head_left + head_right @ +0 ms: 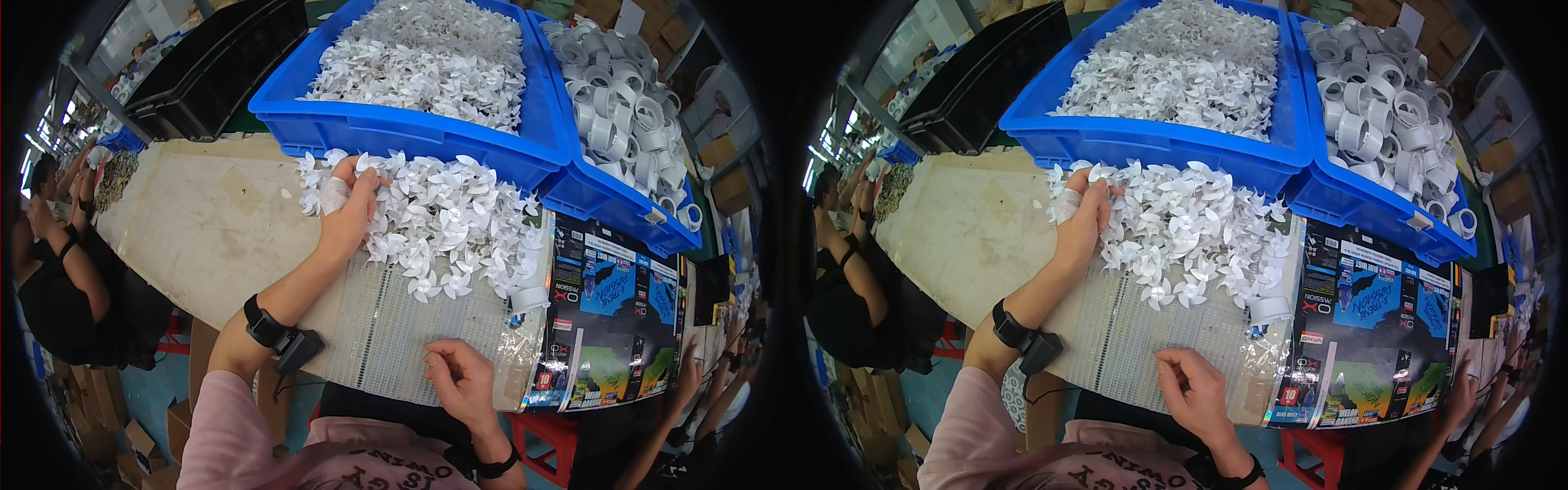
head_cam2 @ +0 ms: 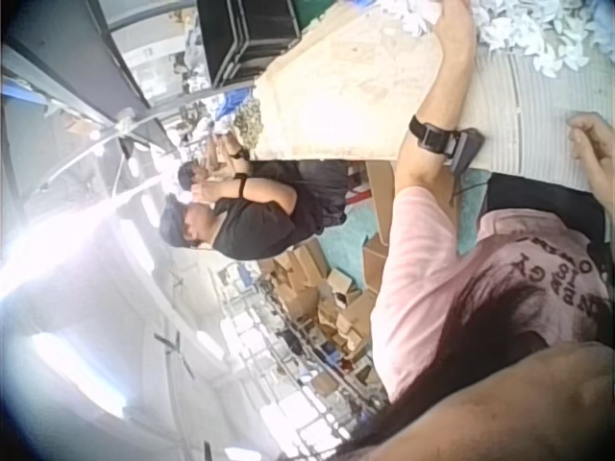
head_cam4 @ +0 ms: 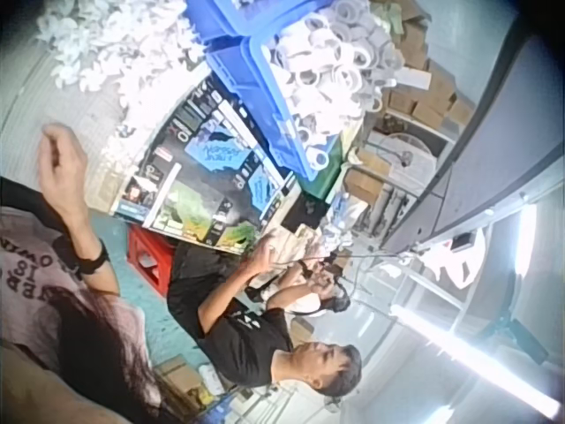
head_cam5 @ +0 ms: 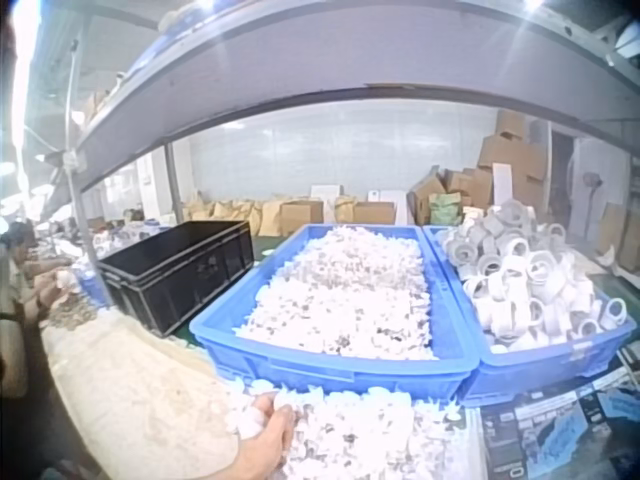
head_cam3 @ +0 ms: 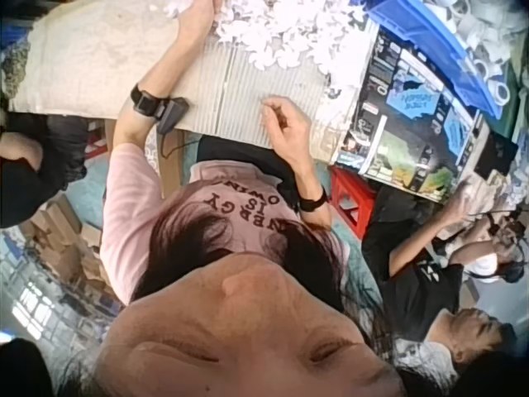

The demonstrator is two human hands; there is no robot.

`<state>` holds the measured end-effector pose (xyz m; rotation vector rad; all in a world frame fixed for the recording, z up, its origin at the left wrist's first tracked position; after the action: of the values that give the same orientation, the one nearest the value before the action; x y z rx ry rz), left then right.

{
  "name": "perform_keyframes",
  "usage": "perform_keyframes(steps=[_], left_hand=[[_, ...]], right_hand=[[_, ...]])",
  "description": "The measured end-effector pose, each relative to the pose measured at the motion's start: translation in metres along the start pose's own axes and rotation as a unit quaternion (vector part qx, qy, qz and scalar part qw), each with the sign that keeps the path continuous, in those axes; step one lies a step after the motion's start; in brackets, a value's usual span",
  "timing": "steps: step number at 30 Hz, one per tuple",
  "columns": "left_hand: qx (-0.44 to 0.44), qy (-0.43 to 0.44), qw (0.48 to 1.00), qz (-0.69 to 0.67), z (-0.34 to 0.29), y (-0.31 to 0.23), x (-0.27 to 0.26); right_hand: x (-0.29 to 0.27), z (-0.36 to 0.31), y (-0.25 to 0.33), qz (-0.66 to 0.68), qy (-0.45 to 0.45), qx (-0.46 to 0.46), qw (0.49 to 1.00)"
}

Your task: Assembling small plastic fan blades and cylinders at a factory workbench.

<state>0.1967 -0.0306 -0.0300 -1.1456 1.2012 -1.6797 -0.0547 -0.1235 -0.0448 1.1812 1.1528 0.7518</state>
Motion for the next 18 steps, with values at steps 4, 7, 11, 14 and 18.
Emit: perform_keyframes(steps=[4,7,11,14,18], left_hand=[[-0.003,0.003,1.000,0.011,0.001,0.004,-0.003],[-0.017,-0.011,1.000,-0.009,0.000,0.007,0.001],[0.021,-0.015,1.000,0.007,0.003,0.002,0.006],[-0.007,0.023,0.997,-0.072,0.001,-0.023,0.008],[-0.139,0.210,0.939,-0.234,-0.028,-0.049,0.008]], right_hand=[[0.000,0.000,0.000,-0.001,0.001,0.005,1.000],[0.000,-0.002,0.000,0.003,-0.038,-0.001,0.999],[-0.001,-0.001,0.001,-0.007,-0.047,0.016,0.999],[-0.008,-0.004,0.012,-0.012,-0.039,0.003,0.999],[-0.039,-0.023,0.019,-0.073,-0.088,-0.059,0.992]])
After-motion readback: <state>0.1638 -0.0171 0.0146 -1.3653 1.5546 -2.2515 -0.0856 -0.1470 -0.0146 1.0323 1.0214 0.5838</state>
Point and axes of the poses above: each hand's wrist, its own z-axis towards the middle knuckle, its own x-axis out of the palm, y = z × x, the point moved 1 cm from there along z, towards the middle knuckle, and after that the axes turned 6 degrees about -z, right-handed, at the moved point
